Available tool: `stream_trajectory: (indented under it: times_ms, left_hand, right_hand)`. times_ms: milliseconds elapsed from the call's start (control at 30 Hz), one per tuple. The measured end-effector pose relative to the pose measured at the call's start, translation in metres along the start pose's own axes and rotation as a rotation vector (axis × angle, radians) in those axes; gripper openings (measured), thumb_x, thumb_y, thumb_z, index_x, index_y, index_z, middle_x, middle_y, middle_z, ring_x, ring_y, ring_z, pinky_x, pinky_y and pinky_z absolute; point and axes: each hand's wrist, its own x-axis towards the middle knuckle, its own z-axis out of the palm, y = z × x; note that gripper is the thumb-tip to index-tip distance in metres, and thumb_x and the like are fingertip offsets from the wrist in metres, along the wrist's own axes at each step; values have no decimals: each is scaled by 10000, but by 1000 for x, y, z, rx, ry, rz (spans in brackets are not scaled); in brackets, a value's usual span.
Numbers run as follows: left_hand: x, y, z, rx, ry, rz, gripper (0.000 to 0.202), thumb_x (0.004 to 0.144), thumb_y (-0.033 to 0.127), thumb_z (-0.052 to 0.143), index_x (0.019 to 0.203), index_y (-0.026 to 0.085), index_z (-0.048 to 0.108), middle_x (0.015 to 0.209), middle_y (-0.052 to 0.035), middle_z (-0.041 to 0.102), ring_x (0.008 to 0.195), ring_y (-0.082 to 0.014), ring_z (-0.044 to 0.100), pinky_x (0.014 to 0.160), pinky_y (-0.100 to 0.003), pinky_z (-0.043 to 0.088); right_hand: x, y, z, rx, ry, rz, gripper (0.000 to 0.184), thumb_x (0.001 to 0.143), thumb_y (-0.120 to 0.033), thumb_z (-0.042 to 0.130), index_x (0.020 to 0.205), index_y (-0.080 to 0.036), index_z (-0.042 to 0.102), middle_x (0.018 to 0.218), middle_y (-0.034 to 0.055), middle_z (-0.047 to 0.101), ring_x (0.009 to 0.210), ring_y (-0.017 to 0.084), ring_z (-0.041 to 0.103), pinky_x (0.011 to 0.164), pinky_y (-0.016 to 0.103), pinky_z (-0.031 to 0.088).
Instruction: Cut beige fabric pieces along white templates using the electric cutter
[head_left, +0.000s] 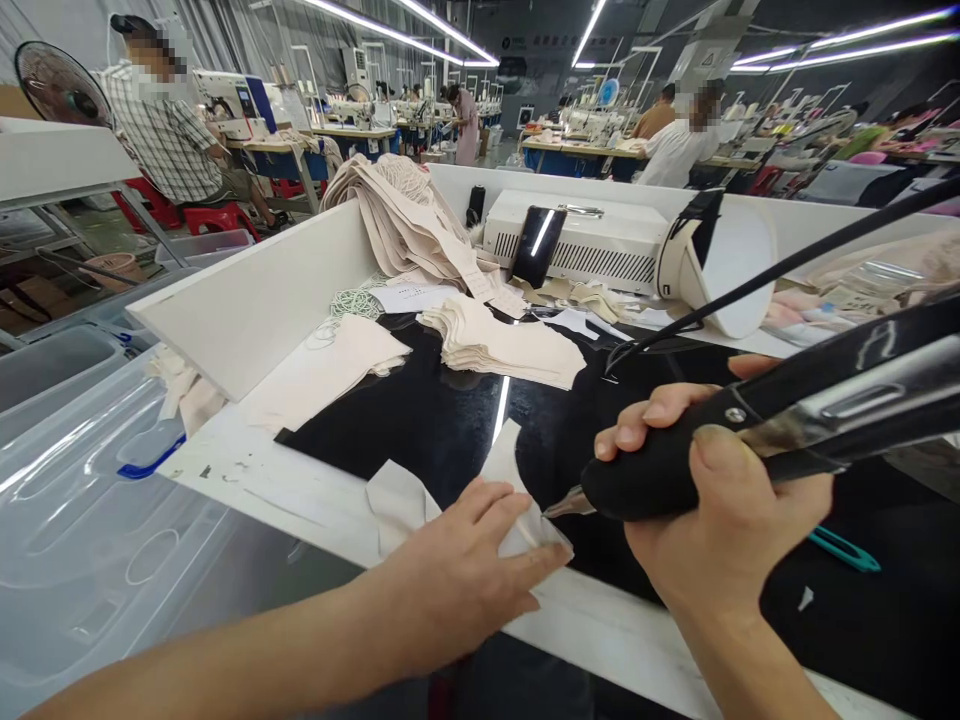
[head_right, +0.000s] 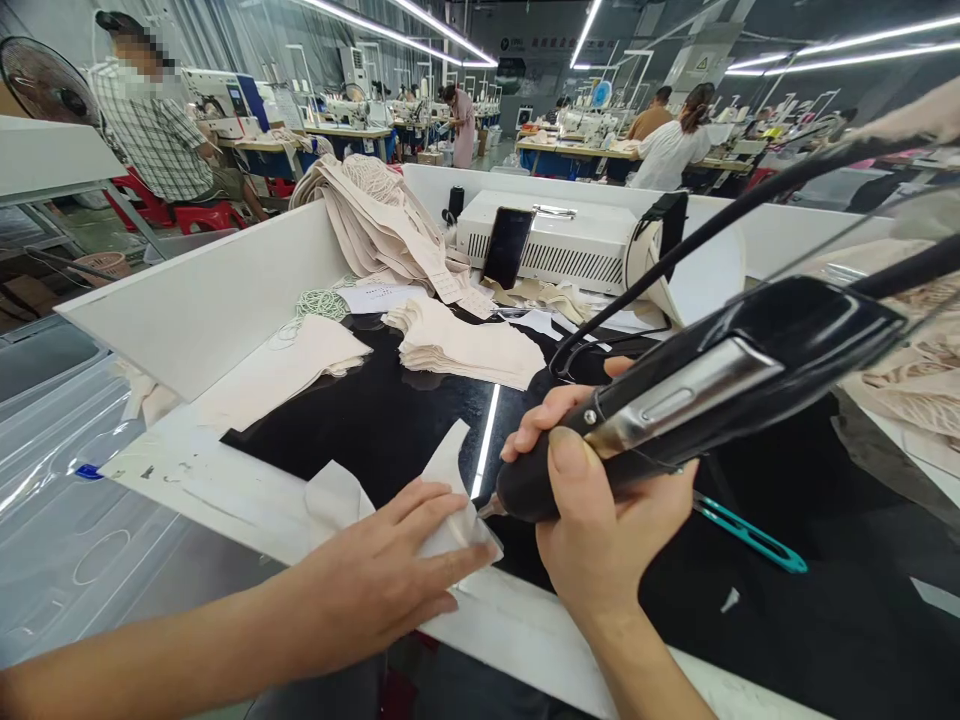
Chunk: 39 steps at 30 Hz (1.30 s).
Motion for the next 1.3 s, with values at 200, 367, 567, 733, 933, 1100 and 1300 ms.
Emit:
stream_trajectory:
  times_ms: [200, 367, 567, 733, 933, 1100, 1300]
  left_hand:
    - [8, -2, -5, 40, 88, 92, 249, 1229, 245, 573, 1258, 85, 762, 1214, -154, 795, 1221, -266, 751, 1159, -404, 645]
    - [14, -17, 3, -32, 44, 158, 203, 1214, 232, 621, 1206, 97, 773, 1158, -123, 789, 1130, -241, 761, 1106, -386, 669]
    - [6, -35, 2, -97, 9, 85, 216, 1210, 266, 645, 1335, 175, 796, 1241, -121, 792, 1144, -237, 767, 1112, -413, 656]
    - [4, -39, 0, -90, 1, 74, 236, 1192, 278, 686, 1381, 222, 816, 1310, -136, 769, 1187, -255, 754, 1149, -438, 631]
    - [3, -36, 3, -106, 10, 36, 258, 1207, 327, 653, 1360, 242, 842, 1357, -159, 737, 1204, -270, 732, 1122, -423, 646]
    - [3, -37, 7, -120, 2, 20, 265, 1195, 336, 675, 1377, 252, 848, 1366, -167, 722, 1241, -279, 729, 1117, -417, 656]
    - [4, -36, 10, -174, 46, -3, 314, 1219, 382, 614, 1357, 260, 868, 1366, -180, 695, 1316, -302, 707, 1117, -425, 666]
  right_hand:
    - [-4, -1, -4, 17, -11, -29, 484, 809, -269, 970, 1209, -275, 699, 803, -54, 711, 577, 184, 670, 483, 293, 623]
    - [-6, 0, -1, 1, 11, -38, 481, 817, -296, 972, 1212, -288, 696, 813, -58, 705, 576, 179, 670, 488, 300, 629]
    - [-11, 2, -1, 3, 1, -48, 495, 848, -347, 996, 1237, -293, 695, 841, -54, 707, 592, 172, 675, 507, 303, 637]
    - [-10, 1, 1, 11, 7, -43, 476, 847, -318, 983, 1232, -291, 705, 830, -57, 712, 585, 175, 675, 505, 309, 635]
    - [-2, 2, 5, 26, 36, -50, 393, 803, -241, 924, 1133, -288, 715, 813, -67, 713, 580, 167, 665, 505, 279, 576]
    - [0, 7, 7, 15, 31, -59, 333, 805, -255, 923, 1027, -274, 675, 814, -64, 714, 575, 168, 669, 530, 307, 607]
    - [0, 7, 10, 1, 45, -28, 459, 785, -235, 914, 1178, -276, 682, 781, -69, 725, 562, 179, 662, 500, 294, 604]
